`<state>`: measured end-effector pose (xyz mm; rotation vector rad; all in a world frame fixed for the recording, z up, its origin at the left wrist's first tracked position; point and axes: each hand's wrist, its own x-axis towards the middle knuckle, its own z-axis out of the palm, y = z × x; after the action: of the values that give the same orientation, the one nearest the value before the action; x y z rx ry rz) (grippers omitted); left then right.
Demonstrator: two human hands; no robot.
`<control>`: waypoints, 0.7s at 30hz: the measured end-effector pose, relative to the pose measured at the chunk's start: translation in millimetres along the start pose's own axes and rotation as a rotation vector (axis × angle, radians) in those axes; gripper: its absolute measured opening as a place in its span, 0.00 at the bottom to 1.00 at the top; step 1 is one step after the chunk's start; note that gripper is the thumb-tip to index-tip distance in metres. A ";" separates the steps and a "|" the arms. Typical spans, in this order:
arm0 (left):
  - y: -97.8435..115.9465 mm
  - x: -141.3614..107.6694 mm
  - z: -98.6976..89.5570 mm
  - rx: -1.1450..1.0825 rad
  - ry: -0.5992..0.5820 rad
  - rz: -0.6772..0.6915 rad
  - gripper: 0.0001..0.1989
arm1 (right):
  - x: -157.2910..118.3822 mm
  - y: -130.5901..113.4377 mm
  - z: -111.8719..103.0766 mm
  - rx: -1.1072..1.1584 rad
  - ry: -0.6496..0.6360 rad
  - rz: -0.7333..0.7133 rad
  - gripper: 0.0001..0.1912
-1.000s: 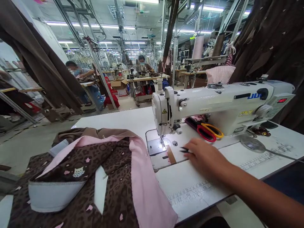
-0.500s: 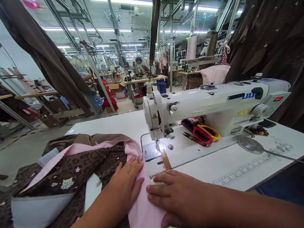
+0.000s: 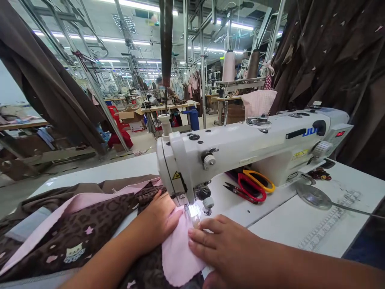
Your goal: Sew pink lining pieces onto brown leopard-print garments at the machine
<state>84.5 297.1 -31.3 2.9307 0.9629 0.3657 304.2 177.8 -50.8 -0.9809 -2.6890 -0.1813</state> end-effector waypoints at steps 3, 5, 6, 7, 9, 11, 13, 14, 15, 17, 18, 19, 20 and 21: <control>-1.1 0.4 -2.1 -0.005 0.027 0.022 0.16 | 1.7 3.8 20.2 -0.106 0.196 -0.041 0.27; -1.5 -0.2 -3.1 -0.012 0.054 0.026 0.15 | 2.6 5.4 29.6 -0.128 0.306 -0.044 0.20; -1.8 -0.3 -3.7 -0.016 0.067 0.022 0.15 | 3.2 5.9 32.7 -0.131 0.350 -0.041 0.18; -2.0 -0.3 -4.3 -0.019 0.079 0.015 0.14 | 3.9 6.4 34.9 -0.134 0.384 -0.036 0.17; -2.4 0.0 -5.4 -0.025 0.094 0.001 0.13 | 5.4 7.0 36.9 -0.139 0.431 -0.030 0.15; -2.7 -0.4 -5.7 -0.029 0.098 -0.012 0.13 | 7.0 7.4 37.1 -0.141 0.462 -0.019 0.14; -3.3 -1.7 -4.4 -0.029 0.101 -0.031 0.12 | 8.4 7.5 36.6 -0.132 0.487 -0.007 0.14; -4.0 -2.7 -3.0 -0.029 0.100 -0.040 0.12 | 9.0 7.5 36.5 -0.126 0.499 -0.001 0.14; -4.9 -3.9 -1.2 -0.030 0.097 -0.046 0.12 | 9.5 7.6 36.5 -0.122 0.514 0.004 0.14; -7.2 -6.1 3.2 -0.034 0.082 -0.048 0.13 | 10.1 7.7 36.9 -0.120 0.543 0.011 0.14; -8.6 -6.9 5.4 -0.039 0.069 -0.044 0.14 | 10.2 7.7 37.3 -0.121 0.557 0.015 0.14; -9.9 -7.5 7.4 -0.043 0.055 -0.038 0.15 | 10.3 7.8 37.7 -0.123 0.570 0.018 0.14; -11.2 -7.8 9.1 -0.047 0.039 -0.032 0.16 | 10.3 7.9 38.0 -0.123 0.580 0.022 0.15; -12.5 -7.9 10.5 -0.051 0.023 -0.024 0.17 | 10.3 7.9 38.3 -0.122 0.587 0.025 0.15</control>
<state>73.5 303.0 -44.5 2.8726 0.9753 0.4170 293.7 198.2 -84.1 -0.8313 -2.1456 -0.5415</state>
